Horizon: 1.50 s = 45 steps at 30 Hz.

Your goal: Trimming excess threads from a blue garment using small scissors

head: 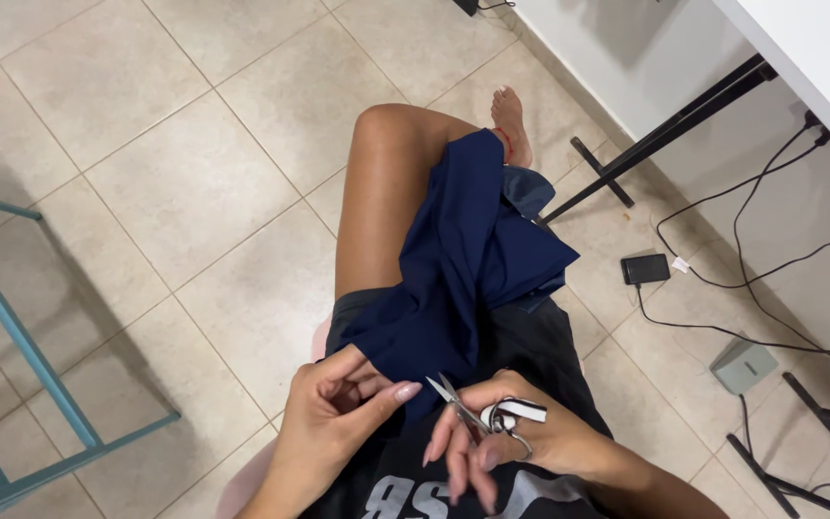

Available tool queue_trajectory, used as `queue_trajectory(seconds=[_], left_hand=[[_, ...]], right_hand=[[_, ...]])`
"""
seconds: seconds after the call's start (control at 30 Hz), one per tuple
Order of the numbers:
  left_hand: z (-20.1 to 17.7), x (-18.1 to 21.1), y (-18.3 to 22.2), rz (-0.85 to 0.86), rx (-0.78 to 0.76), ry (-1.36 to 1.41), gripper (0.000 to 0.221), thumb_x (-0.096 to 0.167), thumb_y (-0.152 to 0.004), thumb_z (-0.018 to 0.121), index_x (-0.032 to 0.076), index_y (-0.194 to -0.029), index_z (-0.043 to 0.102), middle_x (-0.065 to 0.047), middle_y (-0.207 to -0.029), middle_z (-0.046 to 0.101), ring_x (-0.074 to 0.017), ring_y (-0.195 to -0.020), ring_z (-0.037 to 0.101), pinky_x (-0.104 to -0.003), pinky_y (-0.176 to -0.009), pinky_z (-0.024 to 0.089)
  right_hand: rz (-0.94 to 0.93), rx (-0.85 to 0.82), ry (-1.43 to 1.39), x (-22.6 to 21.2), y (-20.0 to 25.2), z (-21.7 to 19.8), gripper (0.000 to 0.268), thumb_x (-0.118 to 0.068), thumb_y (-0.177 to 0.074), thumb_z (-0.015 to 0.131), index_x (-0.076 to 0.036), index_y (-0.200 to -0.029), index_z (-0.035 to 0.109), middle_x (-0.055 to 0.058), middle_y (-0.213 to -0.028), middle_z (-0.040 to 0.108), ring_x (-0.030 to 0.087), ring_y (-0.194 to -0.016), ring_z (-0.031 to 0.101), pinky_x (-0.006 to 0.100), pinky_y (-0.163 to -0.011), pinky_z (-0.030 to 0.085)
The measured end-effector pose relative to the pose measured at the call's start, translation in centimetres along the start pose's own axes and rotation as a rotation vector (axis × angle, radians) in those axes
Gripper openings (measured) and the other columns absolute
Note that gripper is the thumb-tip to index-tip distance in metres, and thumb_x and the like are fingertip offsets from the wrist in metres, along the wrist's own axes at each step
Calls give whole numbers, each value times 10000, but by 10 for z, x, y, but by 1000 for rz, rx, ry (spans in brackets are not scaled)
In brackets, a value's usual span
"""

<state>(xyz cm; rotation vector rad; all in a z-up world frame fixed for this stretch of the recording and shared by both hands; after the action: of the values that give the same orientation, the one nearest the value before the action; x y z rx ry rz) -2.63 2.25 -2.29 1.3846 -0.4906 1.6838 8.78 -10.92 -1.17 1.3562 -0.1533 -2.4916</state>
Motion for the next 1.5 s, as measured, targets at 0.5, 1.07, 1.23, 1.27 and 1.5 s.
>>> queue_trajectory(seconds=[0.5,1.07,1.23,1.27,1.5], left_hand=[[7,-3,1,110,-61,-204,268,66,-930,889,68,-825,643,67,-669,621,-3,-700,459,-208,-581,402],[13,-5,-2,172,-52,-384,252,139,-941,863,77,-792,669,64,-619,664,-16,-600,424,-229,-516,348],[18,1,-1,214,-71,-506,182,162,-929,855,83,-830,723,60,-707,807,19,-594,547,-202,-509,422],[18,-1,-2,207,-70,-519,178,178,-928,853,89,-834,730,59,-728,827,22,-607,594,-199,-520,448],[19,-1,0,278,-85,-602,168,181,-921,857,104,-829,740,37,-726,785,-57,-600,680,-225,-562,511]], right_hand=[[104,47,-186,21,9,1,793,-597,-833,882,155,-1026,725,228,-694,693,163,-427,588,218,-408,430],[106,249,-54,28,16,-2,606,-492,-875,860,90,-850,693,206,-608,682,125,-378,559,197,-367,400],[71,244,-45,27,17,0,630,-534,-874,849,81,-861,713,193,-610,677,121,-393,558,202,-385,375],[83,279,-37,30,18,-3,465,-357,-897,841,85,-840,709,208,-598,676,126,-380,556,200,-366,374],[38,239,-67,27,18,-1,609,-502,-906,844,83,-868,681,208,-597,666,136,-379,549,206,-376,379]])
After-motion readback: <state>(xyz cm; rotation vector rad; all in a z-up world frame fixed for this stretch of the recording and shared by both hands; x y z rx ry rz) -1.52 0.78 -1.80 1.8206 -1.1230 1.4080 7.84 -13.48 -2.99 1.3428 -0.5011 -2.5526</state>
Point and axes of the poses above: each hand's wrist, its own y-axis away from the middle knuckle, its own z-axis out of the palm, x = y × z, the point moved 7 cm from there along -y, towards the middle knuckle
